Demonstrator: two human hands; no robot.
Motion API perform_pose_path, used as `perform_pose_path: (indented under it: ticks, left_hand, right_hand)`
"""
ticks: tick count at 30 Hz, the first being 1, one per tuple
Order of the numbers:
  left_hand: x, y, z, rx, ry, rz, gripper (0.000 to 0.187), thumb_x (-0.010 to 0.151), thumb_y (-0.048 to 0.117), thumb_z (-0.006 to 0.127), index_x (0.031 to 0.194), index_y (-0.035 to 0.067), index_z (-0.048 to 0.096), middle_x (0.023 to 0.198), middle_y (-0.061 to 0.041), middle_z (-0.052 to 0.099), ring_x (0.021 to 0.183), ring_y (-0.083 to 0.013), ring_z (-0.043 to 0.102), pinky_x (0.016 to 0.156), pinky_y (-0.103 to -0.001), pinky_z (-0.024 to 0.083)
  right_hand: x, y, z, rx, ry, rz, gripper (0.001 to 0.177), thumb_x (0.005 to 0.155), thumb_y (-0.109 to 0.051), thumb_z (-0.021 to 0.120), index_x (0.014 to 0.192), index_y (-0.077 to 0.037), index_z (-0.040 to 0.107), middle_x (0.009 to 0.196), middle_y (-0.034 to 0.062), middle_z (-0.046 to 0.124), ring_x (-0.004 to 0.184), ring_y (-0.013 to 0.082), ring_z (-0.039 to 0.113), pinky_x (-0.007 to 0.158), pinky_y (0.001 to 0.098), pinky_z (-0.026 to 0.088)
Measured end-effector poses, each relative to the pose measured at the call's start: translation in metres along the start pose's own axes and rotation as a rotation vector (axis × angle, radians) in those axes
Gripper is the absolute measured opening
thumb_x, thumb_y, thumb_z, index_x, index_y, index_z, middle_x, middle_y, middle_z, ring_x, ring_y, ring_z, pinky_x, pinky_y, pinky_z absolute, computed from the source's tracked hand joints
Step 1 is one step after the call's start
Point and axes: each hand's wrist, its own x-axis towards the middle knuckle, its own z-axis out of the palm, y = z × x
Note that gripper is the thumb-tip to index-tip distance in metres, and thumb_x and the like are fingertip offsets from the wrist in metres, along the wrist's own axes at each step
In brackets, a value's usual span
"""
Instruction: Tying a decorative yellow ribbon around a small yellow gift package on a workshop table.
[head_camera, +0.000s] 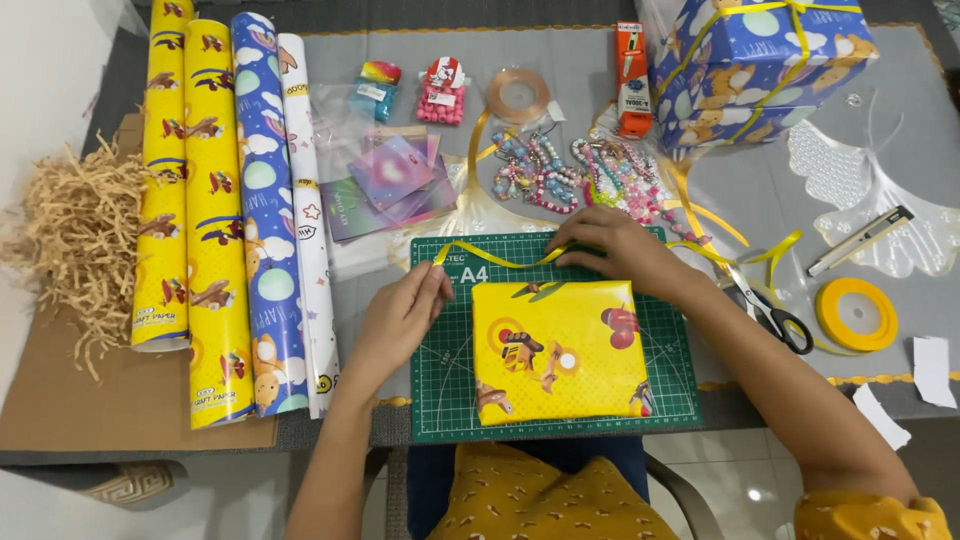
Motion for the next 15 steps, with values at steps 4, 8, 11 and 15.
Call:
perform_pose_path:
  ticks: [4,8,11,15]
  left_hand:
    - [-0.011,0.019,-0.007,0.125,0.102,-0.007,0.029,0.111,0.021,0.040,0.108,0.008,0.066,0.062,-0.009,0.060,0.055,-0.0225,0.057,0.056,-0.037,0.047]
    - [-0.020,0.040,-0.014,0.223,0.124,0.079,0.022,0.100,0.023,0.067,0.118,0.012,0.061,0.075,-0.010,0.061,0.066,-0.0294,0.063,0.063,-0.040,0.050]
    - [-0.014,0.030,-0.014,0.185,0.129,0.138,0.009,0.101,0.023,0.065,0.108,0.019,0.069,0.076,-0.007,0.060,0.067,-0.0265,0.062,0.066,-0.039,0.052]
    - [-0.010,0.026,-0.012,-0.047,0.134,0.136,0.020,0.105,0.025,0.061,0.102,0.014,0.077,0.066,-0.006,0.056,0.061,-0.0130,0.048,0.060,-0.030,0.047]
  right_hand:
    - [-0.002,0.000,-0.008,0.035,-0.037,0.056,0.010,0.101,-0.014,0.064,0.106,-0.012,0.073,0.105,0.0099,0.073,0.107,0.0305,0.070,0.096,0.0422,0.052]
    - [-0.007,-0.016,-0.035,0.085,-0.119,0.274,0.025,0.109,-0.027,0.050,0.108,-0.010,0.068,0.096,0.0110,0.071,0.097,0.0314,0.071,0.088,0.0432,0.052]
    - [-0.012,-0.021,-0.053,0.151,-0.172,0.314,0.041,0.112,-0.035,0.040,0.112,-0.006,0.068,0.092,0.0143,0.059,0.091,0.0339,0.065,0.084,0.0469,0.049]
    - [-0.022,-0.003,-0.050,0.188,-0.075,0.325,0.045,0.114,-0.036,0.040,0.107,-0.008,0.074,0.088,0.0072,0.041,0.081,0.0285,0.054,0.078,0.0434,0.046]
